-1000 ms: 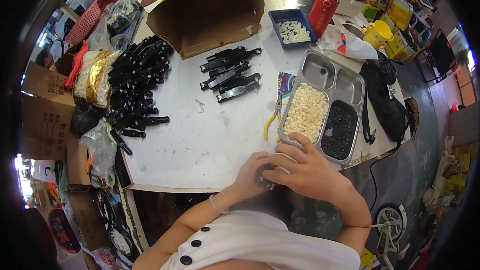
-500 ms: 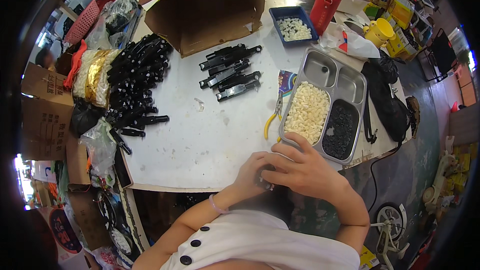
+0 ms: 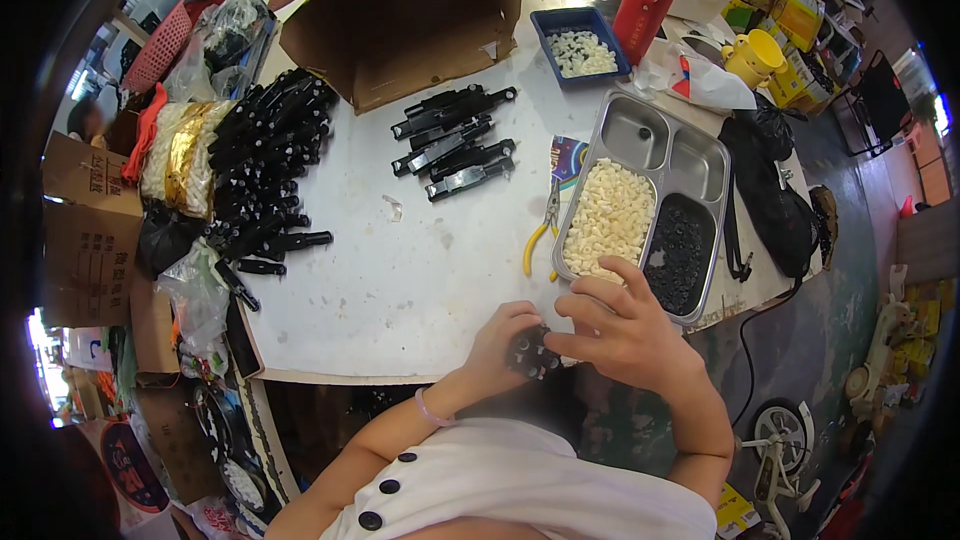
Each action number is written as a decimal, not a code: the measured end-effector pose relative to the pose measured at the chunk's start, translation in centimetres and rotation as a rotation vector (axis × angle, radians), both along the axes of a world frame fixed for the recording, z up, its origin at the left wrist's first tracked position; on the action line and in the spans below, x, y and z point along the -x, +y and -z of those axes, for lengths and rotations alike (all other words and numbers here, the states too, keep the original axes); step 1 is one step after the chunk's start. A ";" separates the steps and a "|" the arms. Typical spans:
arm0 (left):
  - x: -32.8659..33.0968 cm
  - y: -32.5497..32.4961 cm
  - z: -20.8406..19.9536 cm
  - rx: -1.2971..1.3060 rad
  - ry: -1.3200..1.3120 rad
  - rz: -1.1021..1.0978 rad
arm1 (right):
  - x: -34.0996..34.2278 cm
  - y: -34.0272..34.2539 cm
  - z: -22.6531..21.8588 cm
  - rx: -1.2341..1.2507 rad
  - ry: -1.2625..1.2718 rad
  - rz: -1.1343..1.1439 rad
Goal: The recorder is sitting at a workbench and manually assembling small white and black components into a black plastic housing.
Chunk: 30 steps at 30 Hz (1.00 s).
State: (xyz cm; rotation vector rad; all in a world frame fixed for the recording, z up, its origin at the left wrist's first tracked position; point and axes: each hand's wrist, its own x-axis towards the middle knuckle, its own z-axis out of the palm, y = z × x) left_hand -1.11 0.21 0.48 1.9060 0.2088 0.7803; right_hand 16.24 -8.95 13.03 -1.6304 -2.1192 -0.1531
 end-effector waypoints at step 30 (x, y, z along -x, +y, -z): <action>0.2 0.1 0.5 -0.035 0.044 0.029 | -9.5 -4.4 6.0 0.239 -0.187 0.615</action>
